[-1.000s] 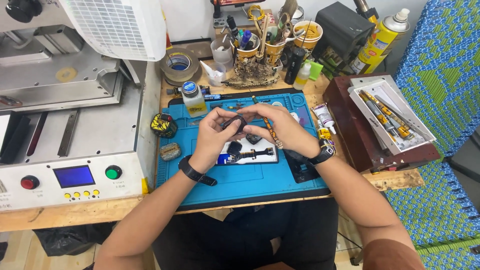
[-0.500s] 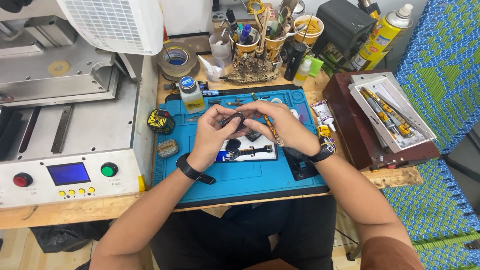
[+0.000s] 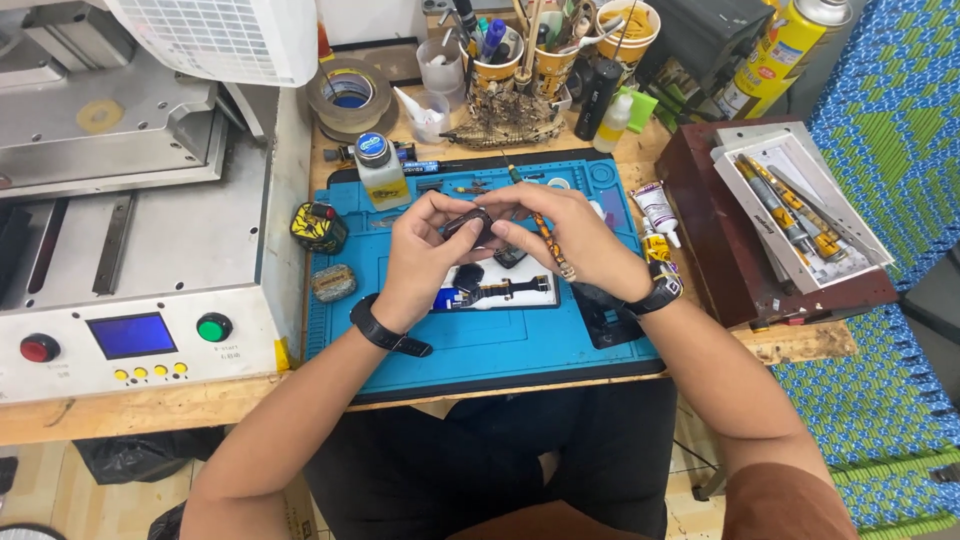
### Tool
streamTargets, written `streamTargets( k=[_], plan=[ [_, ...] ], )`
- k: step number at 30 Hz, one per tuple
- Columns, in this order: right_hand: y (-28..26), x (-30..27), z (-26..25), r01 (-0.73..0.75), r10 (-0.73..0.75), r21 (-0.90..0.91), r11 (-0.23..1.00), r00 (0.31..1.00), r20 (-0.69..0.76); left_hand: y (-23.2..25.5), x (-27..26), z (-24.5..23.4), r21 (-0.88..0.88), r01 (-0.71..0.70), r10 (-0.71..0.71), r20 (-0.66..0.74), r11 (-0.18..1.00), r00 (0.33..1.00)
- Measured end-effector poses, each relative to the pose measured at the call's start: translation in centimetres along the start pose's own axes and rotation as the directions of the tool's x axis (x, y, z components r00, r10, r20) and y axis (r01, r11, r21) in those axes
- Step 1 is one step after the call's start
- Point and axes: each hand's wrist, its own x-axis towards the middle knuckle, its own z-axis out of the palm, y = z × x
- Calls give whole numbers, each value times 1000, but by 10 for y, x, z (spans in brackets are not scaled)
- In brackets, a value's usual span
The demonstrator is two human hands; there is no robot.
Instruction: The person uses a small screwdriver to manipulate a dark rectangular electronic component on a blue work mat. They repeatedly pry and adjust the component, occasionally pausing to hold it or rest their hand on their arm.
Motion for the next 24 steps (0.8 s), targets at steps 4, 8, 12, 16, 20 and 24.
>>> streamTargets(
  k=[4, 8, 12, 16, 20, 24],
  plan=[
    [0, 0, -2, -8, 8, -1, 1000, 1000, -10, 6, -2, 2, -1, 2, -2, -5, 1000, 1000],
    [-2, -1, -2, -14, 14, 1, 1000, 1000, -20, 10, -3, 4, -16, 16, -16, -2, 1000, 1000],
    [3, -3, -3, -11, 11, -6, 1000, 999, -31, 9, -2, 3, -15, 14, -14, 8, 1000, 1000],
    [0, -3, -3, -18, 18, 2, 1000, 999, -39, 12, -4, 4, -12, 13, -13, 6, 1000, 1000],
    [-4, -4, -3, -10, 11, 14, 1000, 998, -56, 16, -6, 5, 5, -6, 6, 14, 1000, 1000],
    [-9, -4, -4, -2, 4, 37, 999, 999, -53, 17, -10, 7, 10, -32, 31, 21, 999, 999]
  ],
)
